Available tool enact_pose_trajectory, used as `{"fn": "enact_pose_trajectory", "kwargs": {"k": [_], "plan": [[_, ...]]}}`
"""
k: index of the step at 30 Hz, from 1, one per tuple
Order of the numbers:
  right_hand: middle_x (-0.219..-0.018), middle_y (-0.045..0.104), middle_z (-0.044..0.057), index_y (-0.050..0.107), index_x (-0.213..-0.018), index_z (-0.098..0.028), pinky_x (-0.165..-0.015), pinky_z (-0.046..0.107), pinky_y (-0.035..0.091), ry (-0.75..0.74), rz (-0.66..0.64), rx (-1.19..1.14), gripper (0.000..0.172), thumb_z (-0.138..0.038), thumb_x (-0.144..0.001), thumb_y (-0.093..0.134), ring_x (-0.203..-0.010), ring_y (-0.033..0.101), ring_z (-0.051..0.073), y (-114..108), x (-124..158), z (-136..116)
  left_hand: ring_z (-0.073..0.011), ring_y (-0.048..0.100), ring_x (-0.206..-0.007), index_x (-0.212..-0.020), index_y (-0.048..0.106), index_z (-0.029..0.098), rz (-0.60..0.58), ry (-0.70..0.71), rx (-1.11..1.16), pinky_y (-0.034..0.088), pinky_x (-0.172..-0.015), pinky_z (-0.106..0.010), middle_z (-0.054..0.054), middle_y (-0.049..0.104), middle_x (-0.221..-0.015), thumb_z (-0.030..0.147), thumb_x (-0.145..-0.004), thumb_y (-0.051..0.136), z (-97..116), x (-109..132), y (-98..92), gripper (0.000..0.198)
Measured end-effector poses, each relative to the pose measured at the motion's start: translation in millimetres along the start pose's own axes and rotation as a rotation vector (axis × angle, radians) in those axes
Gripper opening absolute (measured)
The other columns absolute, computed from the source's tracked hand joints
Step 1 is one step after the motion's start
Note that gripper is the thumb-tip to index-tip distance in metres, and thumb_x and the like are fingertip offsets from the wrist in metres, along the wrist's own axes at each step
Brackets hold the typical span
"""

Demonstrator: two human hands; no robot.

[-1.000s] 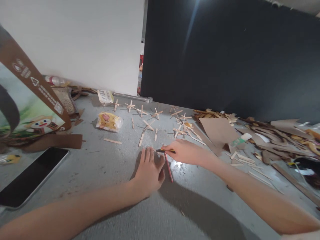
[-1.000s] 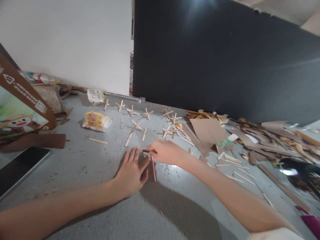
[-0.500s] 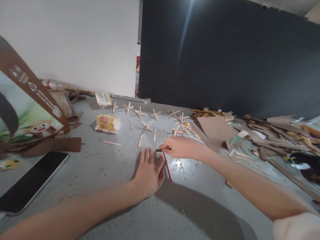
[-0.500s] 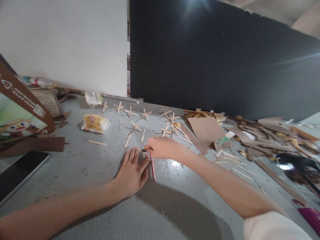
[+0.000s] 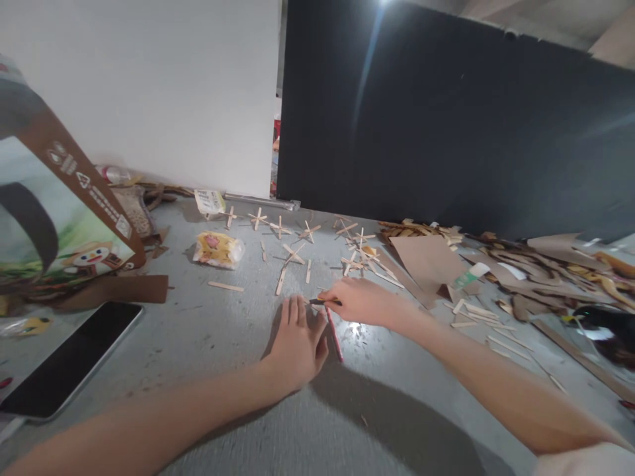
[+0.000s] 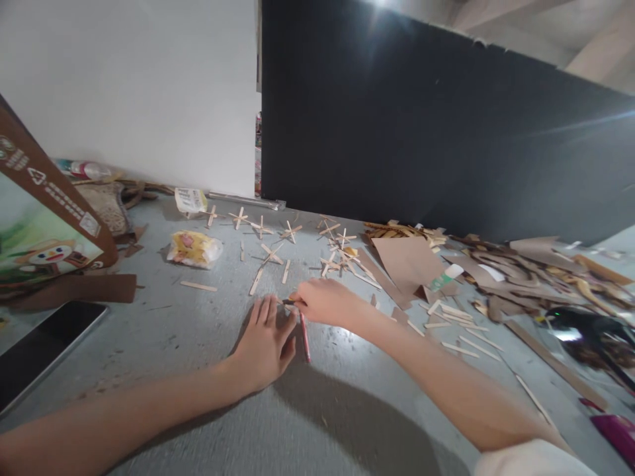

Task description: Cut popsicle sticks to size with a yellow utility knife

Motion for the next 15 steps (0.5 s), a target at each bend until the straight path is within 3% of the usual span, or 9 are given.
{"fn": "enact_pose_trajectory", "kwargs": {"k": [5, 10, 15], "plan": [[-0.094, 0.081, 0.008, 0.081, -0.108, -0.024, -0.06, 0.026, 0.037, -0.009, -0.068, 0.064, 0.033, -0.019, -0.1, 0.049, -0.085, 0.074, 0.022, 6.5, 0.8, -5.3, -0.049, 0.054, -0.137, -0.132, 0.063, 0.002, 0.078, 0.025, -0.104, 0.033, -0.117, -0.065, -0.035, 0.062, -0.138, 0.033, -0.099, 0.051, 7.3, 3.7, -1.7, 0.047], [-0.098, 0.081, 0.011, 0.077, -0.123, -0.027, -0.069, 0.029, 0.046, 0.001, 0.011, 0.166, 0.037, -0.027, -0.106, 0.043, -0.089, 0.076, 0.026, 15.6, 6.7, -5.7, -0.045, 0.061, -0.128, -0.125, 0.066, -0.003, 0.141, 0.006, -0.138, 0.043, -0.111, -0.059, -0.034, 0.067, -0.13, 0.03, -0.096, 0.051, 7.6, 4.8, -1.2, 0.046], [-0.103, 0.083, 0.008, 0.069, -0.139, -0.033, -0.07, 0.029, 0.05, 0.093, 0.112, 0.043, 0.041, -0.031, -0.107, 0.043, -0.086, 0.077, 0.024, 23.6, 20.0, 7.5, -0.0404, 0.066, -0.112, -0.118, 0.068, 0.001, 0.134, -0.001, -0.117, 0.053, -0.096, -0.053, -0.028, 0.07, -0.117, 0.026, -0.093, 0.054, 7.4, 3.0, -8.0, 0.038]]}}
Point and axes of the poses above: each hand's wrist, its own x-axis away from the middle knuckle, its own y-axis out of the palm, z = x × y, the point moved 8 cm from there along -x, towards the middle knuckle
